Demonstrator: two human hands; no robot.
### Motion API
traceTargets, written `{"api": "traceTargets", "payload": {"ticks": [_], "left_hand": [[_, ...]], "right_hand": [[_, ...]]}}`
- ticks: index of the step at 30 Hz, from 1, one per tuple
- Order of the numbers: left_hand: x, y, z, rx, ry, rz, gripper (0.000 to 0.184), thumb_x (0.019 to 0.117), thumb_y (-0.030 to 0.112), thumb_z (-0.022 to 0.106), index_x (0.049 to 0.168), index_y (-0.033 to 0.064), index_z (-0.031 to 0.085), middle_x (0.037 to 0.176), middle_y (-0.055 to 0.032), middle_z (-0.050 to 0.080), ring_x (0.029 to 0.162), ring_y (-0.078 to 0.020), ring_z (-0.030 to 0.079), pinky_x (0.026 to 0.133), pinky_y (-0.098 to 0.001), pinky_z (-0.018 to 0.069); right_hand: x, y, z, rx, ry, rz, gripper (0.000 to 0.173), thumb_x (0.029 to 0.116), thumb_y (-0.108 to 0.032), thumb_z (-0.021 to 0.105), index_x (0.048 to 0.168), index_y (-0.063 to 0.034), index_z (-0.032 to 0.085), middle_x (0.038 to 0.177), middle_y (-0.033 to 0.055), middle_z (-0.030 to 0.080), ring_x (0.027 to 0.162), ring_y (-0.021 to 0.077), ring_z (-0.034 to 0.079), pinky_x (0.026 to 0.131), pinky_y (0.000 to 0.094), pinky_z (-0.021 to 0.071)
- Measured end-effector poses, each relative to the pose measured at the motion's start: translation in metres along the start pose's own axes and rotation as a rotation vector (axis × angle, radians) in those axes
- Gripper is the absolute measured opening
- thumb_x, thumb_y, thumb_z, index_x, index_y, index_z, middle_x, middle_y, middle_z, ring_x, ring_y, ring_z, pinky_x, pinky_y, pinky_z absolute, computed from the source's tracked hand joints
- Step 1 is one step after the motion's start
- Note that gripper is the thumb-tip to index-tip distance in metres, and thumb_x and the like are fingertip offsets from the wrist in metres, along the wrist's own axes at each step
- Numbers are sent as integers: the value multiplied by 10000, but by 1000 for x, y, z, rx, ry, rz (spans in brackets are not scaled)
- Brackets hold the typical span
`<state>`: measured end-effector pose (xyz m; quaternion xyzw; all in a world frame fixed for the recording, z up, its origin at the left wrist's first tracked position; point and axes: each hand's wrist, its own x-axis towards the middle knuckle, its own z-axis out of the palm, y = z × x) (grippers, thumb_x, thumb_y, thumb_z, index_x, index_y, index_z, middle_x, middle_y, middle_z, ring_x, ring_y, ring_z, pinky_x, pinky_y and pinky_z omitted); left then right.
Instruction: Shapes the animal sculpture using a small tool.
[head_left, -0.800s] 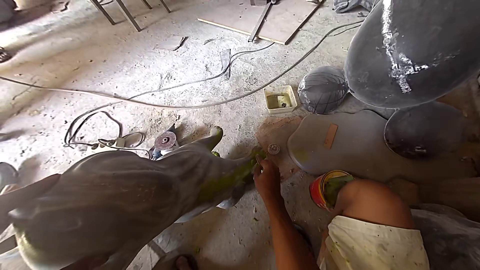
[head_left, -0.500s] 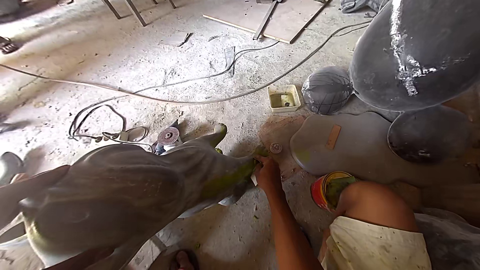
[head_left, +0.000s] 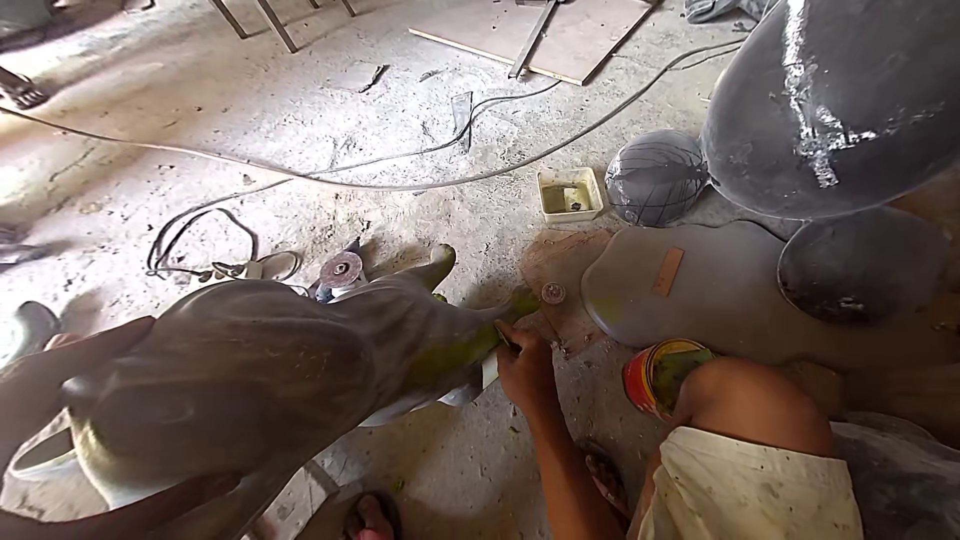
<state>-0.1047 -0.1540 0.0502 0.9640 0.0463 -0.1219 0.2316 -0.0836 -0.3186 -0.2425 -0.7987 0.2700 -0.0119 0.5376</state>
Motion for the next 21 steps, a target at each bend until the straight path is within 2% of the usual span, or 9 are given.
{"api": "traceTargets", "payload": {"ticks": [4, 8, 12, 16, 18, 19, 20, 21], "left_hand": [[3, -5, -2, 63, -15, -11, 703, 751, -190, 747, 1387, -196, 448, 1343, -324, 564, 1300, -298, 543, 1124, -302, 392], [2, -3, -3, 100, -24, 16, 668, 741, -189, 761, 1347, -210, 480, 1311, -337, 578, 1276, -308, 560, 1116, -306, 399], [3, -2, -3, 127, -22, 30, 663, 747, -179, 756, 1346, -217, 475, 1322, -341, 571, 1290, -330, 549, 1130, -328, 387], [28, -52, -11, 136, -35, 206, 778, 713, -68, 834, 1388, -174, 461, 1351, -321, 561, 1305, -346, 541, 1129, -389, 406], [34, -66, -16, 172, -65, 304, 814, 722, -14, 854, 1397, -197, 437, 1360, -363, 536, 1319, -399, 525, 1139, -431, 397], [30, -59, -18, 215, -87, 317, 752, 751, -6, 836, 1363, -218, 455, 1334, -381, 544, 1301, -407, 538, 1130, -421, 406], [18, -38, -16, 263, -110, 262, 610, 801, -27, 800, 1296, -230, 508, 1294, -384, 570, 1270, -386, 563, 1118, -380, 412], [1, -4, -8, 275, -85, 90, 416, 849, -74, 762, 1194, -227, 587, 1249, -368, 612, 1221, -341, 593, 1091, -326, 412]], "right_hand": [[-13, -9, 15, 22, 28, 17, 434, 942, -193, 696, 1375, -200, 677, 1143, 104, 622, 969, 184, 655, 841, 337, 585], [-26, -19, 29, 55, 79, 12, 443, 917, -225, 725, 1357, -177, 690, 1109, 97, 614, 945, 177, 644, 822, 323, 581], [-38, -34, 30, 106, 80, 16, 448, 907, -222, 733, 1351, -173, 695, 1131, 99, 614, 936, 161, 651, 813, 309, 588], [-49, -50, 32, 79, 76, 7, 488, 897, -219, 735, 1379, -177, 673, 1158, 106, 608, 933, 166, 653, 818, 310, 584], [-54, -58, 34, 72, 77, -7, 486, 895, -220, 745, 1373, -162, 676, 1164, 108, 608, 949, 165, 659, 832, 298, 589], [-57, -62, 36, 61, 81, -14, 477, 892, -219, 748, 1360, -154, 684, 1159, 107, 609, 949, 162, 661, 831, 290, 590], [-59, -66, 37, 41, 79, -16, 471, 890, -223, 746, 1352, -151, 690, 1166, 106, 611, 953, 160, 661, 833, 287, 587], [-62, -70, 39, 13, 74, -15, 468, 889, -234, 741, 1347, -150, 692, 1176, 106, 614, 955, 159, 664, 829, 288, 584]]}}
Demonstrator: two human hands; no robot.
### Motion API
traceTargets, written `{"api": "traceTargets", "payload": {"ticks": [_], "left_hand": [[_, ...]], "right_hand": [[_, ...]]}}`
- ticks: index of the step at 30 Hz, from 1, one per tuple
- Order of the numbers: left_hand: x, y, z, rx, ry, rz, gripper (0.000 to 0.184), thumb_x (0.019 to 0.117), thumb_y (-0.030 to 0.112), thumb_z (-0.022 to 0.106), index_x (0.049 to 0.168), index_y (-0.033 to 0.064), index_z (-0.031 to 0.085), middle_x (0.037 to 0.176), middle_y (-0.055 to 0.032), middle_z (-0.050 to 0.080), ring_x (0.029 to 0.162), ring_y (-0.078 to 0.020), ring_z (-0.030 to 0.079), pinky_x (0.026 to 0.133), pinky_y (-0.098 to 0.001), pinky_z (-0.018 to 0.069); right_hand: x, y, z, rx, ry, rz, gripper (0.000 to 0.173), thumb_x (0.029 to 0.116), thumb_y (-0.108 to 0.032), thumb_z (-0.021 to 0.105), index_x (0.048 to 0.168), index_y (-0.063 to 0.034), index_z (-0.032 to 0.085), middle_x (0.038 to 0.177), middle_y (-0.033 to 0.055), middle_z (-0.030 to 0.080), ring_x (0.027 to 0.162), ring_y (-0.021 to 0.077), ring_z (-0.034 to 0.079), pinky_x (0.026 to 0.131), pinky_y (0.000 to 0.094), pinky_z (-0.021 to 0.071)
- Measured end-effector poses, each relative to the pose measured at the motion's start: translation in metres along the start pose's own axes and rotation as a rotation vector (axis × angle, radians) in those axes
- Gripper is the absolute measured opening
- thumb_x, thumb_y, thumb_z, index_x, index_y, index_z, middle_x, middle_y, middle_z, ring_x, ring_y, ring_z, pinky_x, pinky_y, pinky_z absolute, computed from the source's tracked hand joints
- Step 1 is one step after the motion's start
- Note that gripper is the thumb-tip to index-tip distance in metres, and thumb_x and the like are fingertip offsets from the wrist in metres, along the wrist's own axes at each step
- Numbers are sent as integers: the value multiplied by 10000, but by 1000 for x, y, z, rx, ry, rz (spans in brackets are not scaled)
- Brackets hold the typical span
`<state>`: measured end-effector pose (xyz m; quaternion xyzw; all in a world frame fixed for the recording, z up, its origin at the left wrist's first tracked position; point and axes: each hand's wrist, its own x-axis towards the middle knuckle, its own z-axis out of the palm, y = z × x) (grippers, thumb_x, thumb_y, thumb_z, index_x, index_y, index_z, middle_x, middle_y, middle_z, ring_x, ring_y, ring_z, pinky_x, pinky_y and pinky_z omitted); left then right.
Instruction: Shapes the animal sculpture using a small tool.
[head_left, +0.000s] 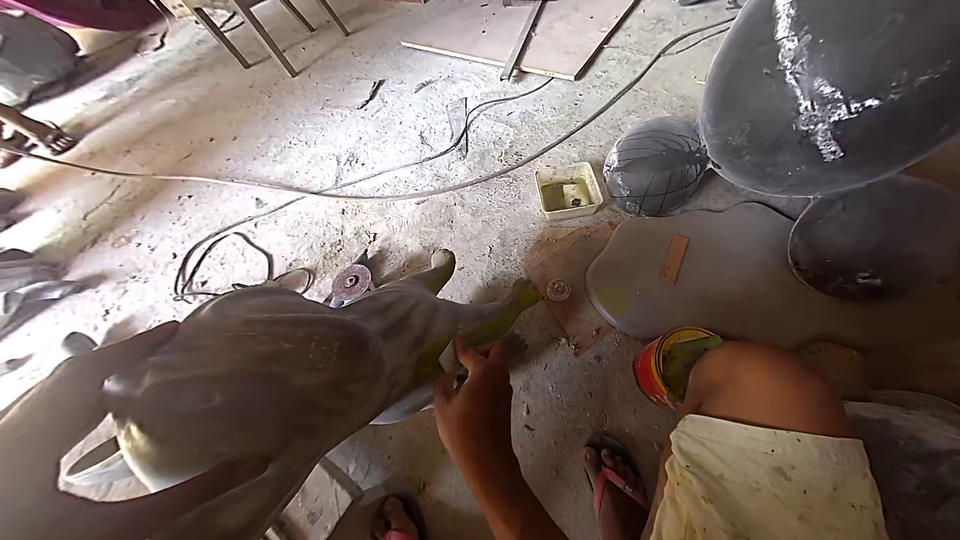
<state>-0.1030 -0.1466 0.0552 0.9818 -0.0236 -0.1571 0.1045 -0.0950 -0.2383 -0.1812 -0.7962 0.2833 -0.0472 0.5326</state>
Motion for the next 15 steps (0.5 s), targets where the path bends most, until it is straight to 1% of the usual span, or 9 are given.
{"api": "traceTargets", "payload": {"ticks": [1, 2, 3, 4, 5, 7, 9, 12, 15], "left_hand": [[-5, 18, 1, -14, 17, -98, 318, 860, -95, 740, 1127, -225, 624, 1212, -365, 635, 1173, -336, 616, 1061, -315, 434], [-3, 11, 1, -34, 26, -79, 333, 853, -89, 751, 1130, -222, 624, 1216, -367, 633, 1181, -350, 615, 1062, -335, 440], [6, -21, 3, -54, 41, 64, 464, 810, -55, 803, 1191, -220, 594, 1241, -376, 615, 1207, -383, 602, 1068, -382, 449], [25, -66, 3, -40, 27, 234, 712, 778, 49, 848, 1343, -201, 494, 1339, -375, 551, 1293, -416, 544, 1107, -438, 430], [41, -95, 5, -42, 48, 303, 903, 733, 141, 893, 1433, -172, 416, 1410, -364, 501, 1349, -428, 495, 1132, -477, 409], [55, -116, 7, -38, 84, 348, 1058, 676, 238, 930, 1490, -135, 365, 1455, -341, 474, 1383, -415, 469, 1154, -482, 392], [51, -107, 6, -48, 86, 344, 998, 694, 192, 909, 1473, -143, 382, 1447, -337, 485, 1374, -385, 486, 1158, -452, 392], [32, -77, 7, -105, 97, 251, 620, 762, 23, 847, 1286, -147, 563, 1300, -282, 607, 1206, -237, 601, 1062, -334, 459], [37, -86, 5, -112, 95, 380, 598, 761, 39, 846, 1261, -147, 577, 1229, -291, 631, 1084, -244, 631, 977, -350, 493]], "right_hand": [[-2, -4, 2, -27, -7, 0, 475, 888, -248, 737, 1350, -149, 690, 1185, 108, 613, 960, 160, 661, 828, 288, 580], [-4, -7, 4, -46, -12, -2, 479, 888, -262, 740, 1351, -148, 690, 1189, 108, 611, 969, 162, 656, 835, 284, 574], [-6, -10, 5, -58, -17, -4, 476, 891, -275, 743, 1347, -150, 693, 1195, 109, 611, 978, 164, 653, 843, 283, 569], [-6, -13, 7, -64, -21, -7, 470, 892, -282, 743, 1341, -151, 697, 1198, 109, 609, 981, 165, 650, 847, 285, 566], [-7, -16, 8, -71, -25, -12, 468, 891, -286, 744, 1339, -155, 699, 1199, 107, 605, 989, 166, 648, 852, 285, 564], [-9, -21, 10, -87, -32, -22, 469, 888, -279, 741, 1342, -167, 697, 1229, 117, 603, 1012, 173, 658, 865, 294, 573], [-9, -25, 11, -113, -51, -23, 491, 890, -270, 733, 1371, -185, 678, 1249, 126, 592, 1024, 180, 658, 856, 294, 574], [-9, -31, 8, -145, -91, -28, 501, 902, -265, 711, 1395, -193, 659, 1249, 125, 599, 1056, 197, 651, 872, 299, 566], [-8, -36, 6, -158, -130, -58, 500, 912, -254, 689, 1408, -207, 646, 1278, 131, 601, 1093, 210, 643, 908, 306, 556]]}}
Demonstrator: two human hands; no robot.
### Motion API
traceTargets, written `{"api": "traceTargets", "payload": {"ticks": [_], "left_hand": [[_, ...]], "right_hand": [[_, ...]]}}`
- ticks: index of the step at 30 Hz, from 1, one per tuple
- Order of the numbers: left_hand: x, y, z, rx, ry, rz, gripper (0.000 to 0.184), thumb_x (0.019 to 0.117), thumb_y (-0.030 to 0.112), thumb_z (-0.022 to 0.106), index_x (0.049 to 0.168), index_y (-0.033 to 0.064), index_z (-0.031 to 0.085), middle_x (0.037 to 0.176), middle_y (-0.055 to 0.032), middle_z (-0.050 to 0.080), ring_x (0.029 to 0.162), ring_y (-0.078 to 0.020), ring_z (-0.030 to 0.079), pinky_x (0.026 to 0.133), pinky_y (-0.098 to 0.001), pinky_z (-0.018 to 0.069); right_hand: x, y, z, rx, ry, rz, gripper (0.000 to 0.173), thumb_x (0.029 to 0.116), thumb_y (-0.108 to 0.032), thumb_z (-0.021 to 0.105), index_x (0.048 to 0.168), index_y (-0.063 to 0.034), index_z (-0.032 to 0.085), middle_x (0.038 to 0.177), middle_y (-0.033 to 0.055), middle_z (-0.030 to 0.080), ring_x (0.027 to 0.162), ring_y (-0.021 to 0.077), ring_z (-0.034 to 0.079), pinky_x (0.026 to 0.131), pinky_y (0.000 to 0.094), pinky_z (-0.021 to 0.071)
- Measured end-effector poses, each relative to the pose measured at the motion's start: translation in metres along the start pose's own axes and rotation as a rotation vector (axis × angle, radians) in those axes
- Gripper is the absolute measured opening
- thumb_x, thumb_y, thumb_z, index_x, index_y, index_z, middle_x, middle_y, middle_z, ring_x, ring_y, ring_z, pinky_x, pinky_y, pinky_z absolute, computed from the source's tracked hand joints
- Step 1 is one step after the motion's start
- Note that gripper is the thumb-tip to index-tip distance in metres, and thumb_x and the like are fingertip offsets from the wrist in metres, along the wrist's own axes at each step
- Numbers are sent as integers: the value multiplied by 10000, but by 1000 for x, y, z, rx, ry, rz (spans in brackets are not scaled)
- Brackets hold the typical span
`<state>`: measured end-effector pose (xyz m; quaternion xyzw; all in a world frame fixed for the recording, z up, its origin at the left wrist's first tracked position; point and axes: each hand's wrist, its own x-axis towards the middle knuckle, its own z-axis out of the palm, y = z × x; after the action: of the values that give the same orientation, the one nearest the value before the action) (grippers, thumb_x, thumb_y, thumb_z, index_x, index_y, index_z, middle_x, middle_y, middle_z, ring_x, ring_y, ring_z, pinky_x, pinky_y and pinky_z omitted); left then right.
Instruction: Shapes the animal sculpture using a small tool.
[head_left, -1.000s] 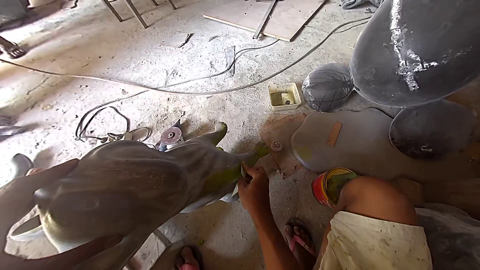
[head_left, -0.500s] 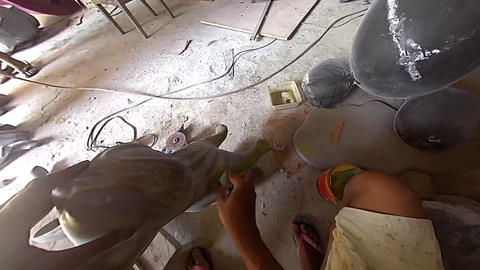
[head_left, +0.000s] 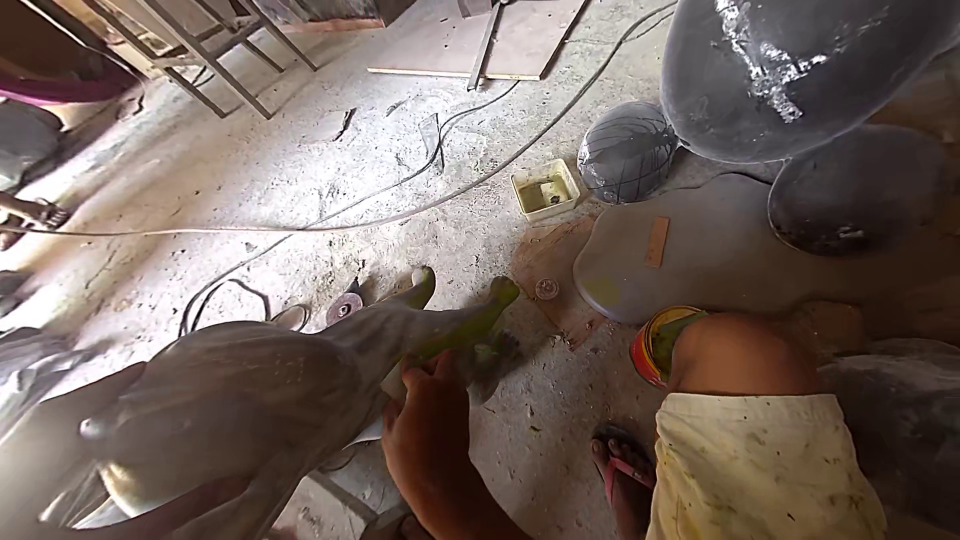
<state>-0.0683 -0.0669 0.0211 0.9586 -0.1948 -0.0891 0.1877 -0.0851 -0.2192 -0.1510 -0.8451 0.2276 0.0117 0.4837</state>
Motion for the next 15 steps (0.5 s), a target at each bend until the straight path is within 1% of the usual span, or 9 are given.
{"api": "traceTargets", "payload": {"ticks": [2, 3, 4, 5, 7, 8, 10, 12, 15], "left_hand": [[4, 6, -2, 24, -50, 104, 557, 769, 34, 812, 1236, -158, 578, 1225, -287, 637, 1118, -234, 643, 991, -312, 505], [5, 23, 2, 81, -51, 78, 518, 755, -12, 781, 1199, -185, 578, 1196, -290, 650, 1111, -228, 656, 981, -287, 513], [5, 56, 12, 151, -23, -103, 465, 769, -116, 745, 1185, -223, 567, 1196, -314, 646, 1104, -249, 648, 984, -298, 498], [14, 94, 35, 181, 128, -437, 445, 790, -225, 686, 1217, -230, 562, 1244, -309, 636, 1132, -259, 611, 1030, -321, 440], [17, 50, 21, 132, 51, -301, 613, 799, -114, 735, 1332, -229, 454, 1315, -348, 554, 1208, -288, 564, 1052, -321, 435], [23, 9, 6, 73, 16, -192, 844, 756, -29, 808, 1447, -193, 351, 1409, -359, 484, 1293, -333, 525, 1098, -371, 427], [34, -46, -12, 55, 6, -94, 1094, 673, 151, 908, 1534, -104, 282, 1480, -328, 448, 1347, -370, 510, 1109, -451, 449], [39, -53, -15, 38, 9, -99, 1123, 649, 130, 923, 1546, -80, 280, 1492, -317, 444, 1354, -378, 507, 1112, -471, 448], [49, -58, -19, 39, -13, -77, 1124, 655, 63, 907, 1555, -90, 252, 1530, -333, 388, 1402, -397, 448, 1135, -478, 421]], "right_hand": [[-1, -2, -2, 2, -44, -22, 482, 933, -278, 660, 1413, -234, 642, 1307, 124, 599, 1131, 218, 633, 925, 321, 550], [-2, -1, -3, 19, -56, -34, 466, 943, -289, 634, 1408, -257, 645, 1303, 107, 606, 1124, 208, 636, 913, 326, 552], [-3, 2, -5, 71, -42, -50, 435, 953, -288, 609, 1384, -271, 664, 1274, 86, 625, 1082, 193, 652, 885, 333, 564], [-3, 9, -7, 165, 5, -73, 404, 961, -274, 594, 1353, -272, 689, 1224, 69, 655, 1019, 178, 674, 847, 346, 580], [5, 34, -6, 432, 173, -123, 334, 962, -217, 595, 1259, -237, 746, 1120, 42, 708, 960, 155, 689, 833, 374, 594], [13, 52, -4, 551, 249, -120, 305, 967, -194, 597, 1228, -204, 754, 1076, 32, 724, 949, 150, 692, 840, 390, 593], [34, 91, -1, 707, 314, -15, 317, 992, -177, 576, 1271, -186, 726, 1103, 40, 744, 979, 163, 703, 868, 436, 584], [48, 123, 5, 823, 352, 90, 336, 996, -139, 571, 1306, -146, 701, 1130, 73, 740, 1008, 180, 702, 889, 448, 577], [57, 136, 13, 891, 384, 139, 342, 995, -106, 575, 1318, -92, 686, 1131, 108, 740, 1026, 185, 704, 913, 421, 574]]}}
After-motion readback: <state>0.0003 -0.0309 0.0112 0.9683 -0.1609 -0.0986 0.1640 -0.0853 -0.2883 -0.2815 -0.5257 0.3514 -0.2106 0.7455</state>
